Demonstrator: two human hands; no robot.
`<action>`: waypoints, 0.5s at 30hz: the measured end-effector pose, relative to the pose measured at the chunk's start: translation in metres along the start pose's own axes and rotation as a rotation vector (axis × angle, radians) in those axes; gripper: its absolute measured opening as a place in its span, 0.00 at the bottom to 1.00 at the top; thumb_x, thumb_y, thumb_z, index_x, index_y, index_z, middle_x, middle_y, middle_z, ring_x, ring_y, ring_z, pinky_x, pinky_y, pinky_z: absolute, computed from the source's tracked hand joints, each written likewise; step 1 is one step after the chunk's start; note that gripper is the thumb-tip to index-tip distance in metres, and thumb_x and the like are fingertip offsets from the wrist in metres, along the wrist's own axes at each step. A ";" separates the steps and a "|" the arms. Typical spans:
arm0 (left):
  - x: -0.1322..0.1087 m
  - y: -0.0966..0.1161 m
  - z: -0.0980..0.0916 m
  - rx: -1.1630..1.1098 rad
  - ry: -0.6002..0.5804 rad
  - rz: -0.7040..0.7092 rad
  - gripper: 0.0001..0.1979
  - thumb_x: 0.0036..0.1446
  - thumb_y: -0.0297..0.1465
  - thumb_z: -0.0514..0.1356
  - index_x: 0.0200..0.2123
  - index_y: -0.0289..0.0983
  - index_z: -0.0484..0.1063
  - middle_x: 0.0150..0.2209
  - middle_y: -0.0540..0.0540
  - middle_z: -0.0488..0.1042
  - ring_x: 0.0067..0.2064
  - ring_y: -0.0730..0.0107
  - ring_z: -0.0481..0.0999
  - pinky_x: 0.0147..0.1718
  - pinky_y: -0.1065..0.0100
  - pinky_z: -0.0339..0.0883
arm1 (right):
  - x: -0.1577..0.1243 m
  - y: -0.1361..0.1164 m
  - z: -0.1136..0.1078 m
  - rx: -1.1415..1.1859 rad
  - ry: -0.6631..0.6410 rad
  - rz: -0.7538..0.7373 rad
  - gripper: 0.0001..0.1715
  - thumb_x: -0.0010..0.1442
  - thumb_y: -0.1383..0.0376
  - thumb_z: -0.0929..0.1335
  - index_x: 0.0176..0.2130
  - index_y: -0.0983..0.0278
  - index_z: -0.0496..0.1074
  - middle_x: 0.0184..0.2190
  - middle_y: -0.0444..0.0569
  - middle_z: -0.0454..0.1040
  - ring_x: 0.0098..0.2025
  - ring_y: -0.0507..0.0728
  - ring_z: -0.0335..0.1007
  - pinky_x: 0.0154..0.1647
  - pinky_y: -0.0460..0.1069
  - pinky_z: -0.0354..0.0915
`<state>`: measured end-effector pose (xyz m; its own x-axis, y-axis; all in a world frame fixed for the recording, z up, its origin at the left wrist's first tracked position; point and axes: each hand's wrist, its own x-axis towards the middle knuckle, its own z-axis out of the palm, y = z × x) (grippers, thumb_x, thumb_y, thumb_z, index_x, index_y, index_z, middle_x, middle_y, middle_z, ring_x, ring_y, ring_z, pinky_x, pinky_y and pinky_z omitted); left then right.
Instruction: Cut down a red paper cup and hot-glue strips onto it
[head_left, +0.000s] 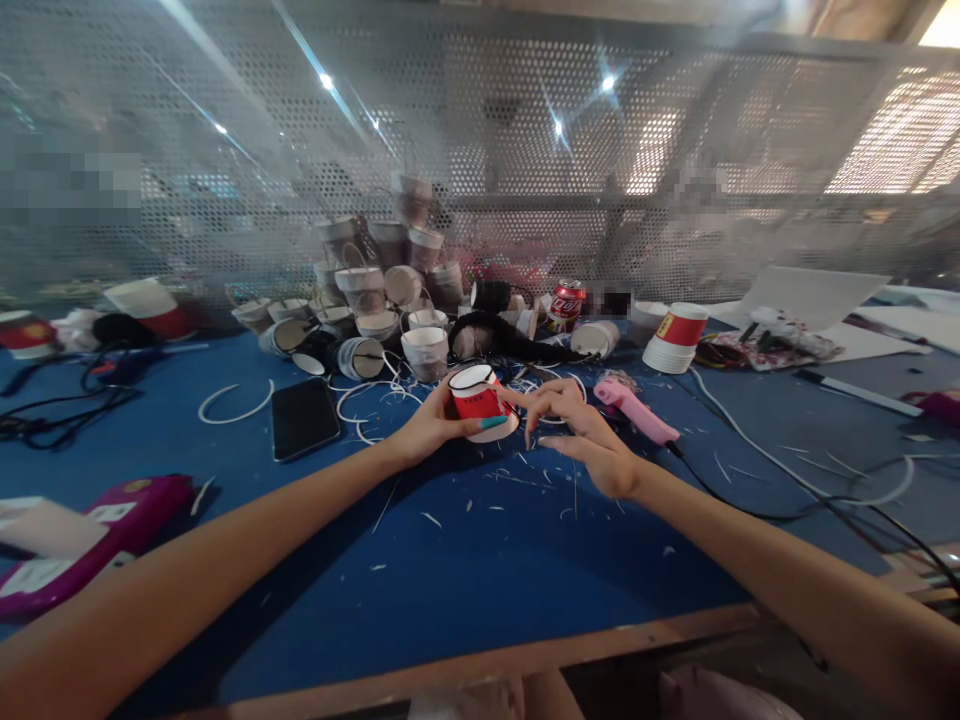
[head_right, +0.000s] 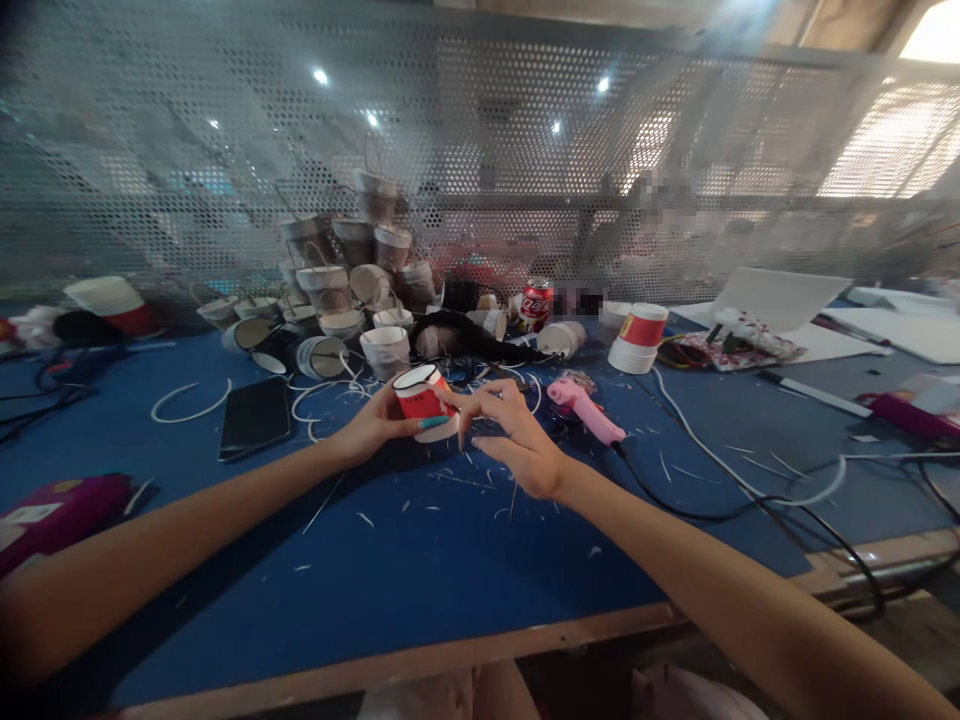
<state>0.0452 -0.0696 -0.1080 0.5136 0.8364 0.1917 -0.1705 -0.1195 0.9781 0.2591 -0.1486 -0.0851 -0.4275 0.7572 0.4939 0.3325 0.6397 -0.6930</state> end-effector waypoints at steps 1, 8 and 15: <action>0.000 0.000 0.000 0.003 0.001 -0.002 0.30 0.36 0.24 0.69 0.46 0.39 0.65 0.48 0.42 0.72 0.52 0.53 0.68 0.51 0.55 0.60 | 0.000 0.000 0.000 0.023 0.002 0.008 0.08 0.50 0.69 0.60 0.32 0.61 0.65 0.46 0.50 0.69 0.52 0.62 0.55 0.53 0.65 0.49; -0.001 0.000 -0.001 0.037 0.005 -0.028 0.31 0.36 0.26 0.69 0.47 0.38 0.64 0.48 0.43 0.72 0.52 0.54 0.69 0.51 0.55 0.60 | 0.002 0.006 0.002 0.277 0.086 0.068 0.10 0.47 0.69 0.61 0.32 0.61 0.68 0.35 0.49 0.67 0.49 0.61 0.61 0.52 0.59 0.54; 0.000 -0.001 -0.003 0.010 0.008 -0.029 0.31 0.35 0.24 0.69 0.46 0.38 0.64 0.48 0.42 0.72 0.51 0.55 0.70 0.51 0.55 0.60 | 0.011 0.003 0.004 0.623 0.147 0.127 0.08 0.43 0.66 0.61 0.27 0.63 0.67 0.26 0.48 0.71 0.40 0.61 0.69 0.42 0.55 0.60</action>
<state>0.0431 -0.0674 -0.1091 0.5112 0.8440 0.1623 -0.1472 -0.1001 0.9840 0.2516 -0.1388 -0.0839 -0.2830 0.8601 0.4245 -0.1959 0.3814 -0.9034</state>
